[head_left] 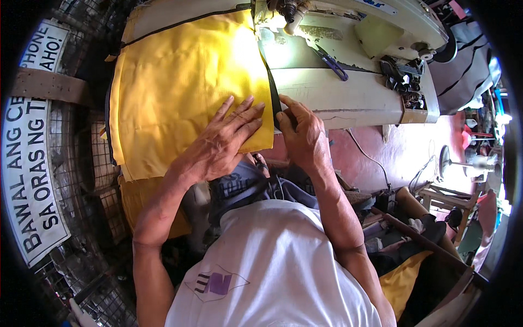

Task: Sewing a yellow fabric bag using an industrial sewing machine.

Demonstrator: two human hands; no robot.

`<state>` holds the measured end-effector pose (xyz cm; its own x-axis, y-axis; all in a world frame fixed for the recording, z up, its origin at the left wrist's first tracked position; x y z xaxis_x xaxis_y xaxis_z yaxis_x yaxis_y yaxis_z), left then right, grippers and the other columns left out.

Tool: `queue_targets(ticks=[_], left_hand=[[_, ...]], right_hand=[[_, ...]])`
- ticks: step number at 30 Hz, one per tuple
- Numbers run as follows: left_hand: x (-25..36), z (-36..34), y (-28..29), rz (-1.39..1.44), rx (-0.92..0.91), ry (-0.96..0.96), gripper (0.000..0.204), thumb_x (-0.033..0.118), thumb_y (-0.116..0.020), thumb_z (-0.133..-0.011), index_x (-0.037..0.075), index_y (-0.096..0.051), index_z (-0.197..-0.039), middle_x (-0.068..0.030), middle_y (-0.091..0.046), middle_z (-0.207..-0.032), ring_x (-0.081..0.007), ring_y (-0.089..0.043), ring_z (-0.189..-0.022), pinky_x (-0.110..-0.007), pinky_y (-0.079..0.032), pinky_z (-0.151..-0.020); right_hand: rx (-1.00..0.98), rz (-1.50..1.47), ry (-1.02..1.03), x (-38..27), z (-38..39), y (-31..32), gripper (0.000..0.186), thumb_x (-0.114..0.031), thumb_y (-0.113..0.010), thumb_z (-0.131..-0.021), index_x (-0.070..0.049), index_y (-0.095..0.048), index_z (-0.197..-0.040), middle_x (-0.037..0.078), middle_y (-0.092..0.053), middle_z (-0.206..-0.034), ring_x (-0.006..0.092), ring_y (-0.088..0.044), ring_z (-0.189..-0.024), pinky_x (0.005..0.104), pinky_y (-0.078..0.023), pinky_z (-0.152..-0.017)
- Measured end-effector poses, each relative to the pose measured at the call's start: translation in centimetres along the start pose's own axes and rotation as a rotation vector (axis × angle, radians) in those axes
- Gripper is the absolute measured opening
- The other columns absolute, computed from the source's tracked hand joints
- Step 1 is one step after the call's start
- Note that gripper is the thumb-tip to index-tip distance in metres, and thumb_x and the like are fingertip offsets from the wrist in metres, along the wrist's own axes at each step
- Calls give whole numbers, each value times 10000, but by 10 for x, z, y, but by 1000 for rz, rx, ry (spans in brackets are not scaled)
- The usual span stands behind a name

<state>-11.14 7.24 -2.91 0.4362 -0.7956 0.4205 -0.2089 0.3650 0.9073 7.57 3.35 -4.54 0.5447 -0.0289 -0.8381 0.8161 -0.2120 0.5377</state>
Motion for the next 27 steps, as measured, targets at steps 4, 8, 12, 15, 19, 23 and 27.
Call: queue_targets(ticks=[4, 8, 12, 15, 19, 23, 27], left_hand=[[0, 0, 2, 1, 0, -8, 649, 15, -600, -824, -7, -444, -1454, -152, -363, -1584, -313, -228, -1523, -532, -114, -1257], [8, -2, 2, -69, -8, -13, 647, 36, -618, -826, -14, -444, -1447, -155, -380, -1573, -318, -268, -1507, -535, -142, -1252], [12, -4, 2, -78, 8, -13, 656, 47, -646, -814, -22, -450, -1437, -160, -394, -1562, -325, -299, -1493, -542, -177, -1243], [15, -4, 0, -153, 10, -12, 658, 100, -666, -831, -20, -448, -1441, -170, -393, -1559, -331, -304, -1490, -543, -179, -1242], [13, -5, 5, -170, -25, -23, 630, 182, -670, -874, -1, -463, -1439, -181, -395, -1554, -336, -315, -1483, -540, -205, -1235], [-14, -18, 25, -60, 79, -119, 517, 254, -681, -895, 5, -577, -1337, -183, -476, -1486, -346, -419, -1412, -514, -312, -1176], [-55, -52, 15, -237, 409, -39, 328, 193, -692, -865, 22, -647, -1142, -149, -598, -1275, -325, -556, -1219, -468, -421, -1049]], right_hand=[[-15, -33, 7, 1, -1, -1, 343, -71, -596, -905, 27, -631, -1232, 252, -668, -983, 422, -658, -887, 468, -519, -807], [-17, -54, 6, 2, -1, -3, 334, -71, -593, -907, 27, -636, -1223, 251, -668, -990, 423, -659, -897, 467, -521, -810], [-8, -25, 35, 1, 0, -3, 313, -90, -601, -913, 27, -644, -1201, 240, -667, -979, 423, -659, -888, 463, -530, -795], [6, 71, 81, -5, 2, -7, 318, -118, -619, -914, 12, -641, -1203, 214, -671, -952, 410, -664, -862, 465, -538, -765], [-16, 261, 147, -6, 7, -12, 375, -146, -643, -902, -12, -612, -1251, 165, -672, -870, 373, -676, -829, 467, -542, -716], [25, 289, 292, 1, 9, -15, 429, -86, -616, -887, 26, -569, -1298, 144, -634, -779, 347, -657, -752, 454, -528, -677], [41, 299, 335, -1, 9, -19, 445, -54, -596, -873, 43, -564, -1306, 130, -601, -752, 326, -625, -718, 439, -510, -663]])
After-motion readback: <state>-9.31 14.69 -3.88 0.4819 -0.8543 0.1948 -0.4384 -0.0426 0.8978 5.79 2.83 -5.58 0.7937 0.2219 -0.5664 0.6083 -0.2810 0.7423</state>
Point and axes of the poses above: each hand's wrist, its own z-axis away from the middle knuckle, its own y-axis out of the back of the hand, x = y × z, the point moved 3 cm from there along -z, towards the middle knuckle
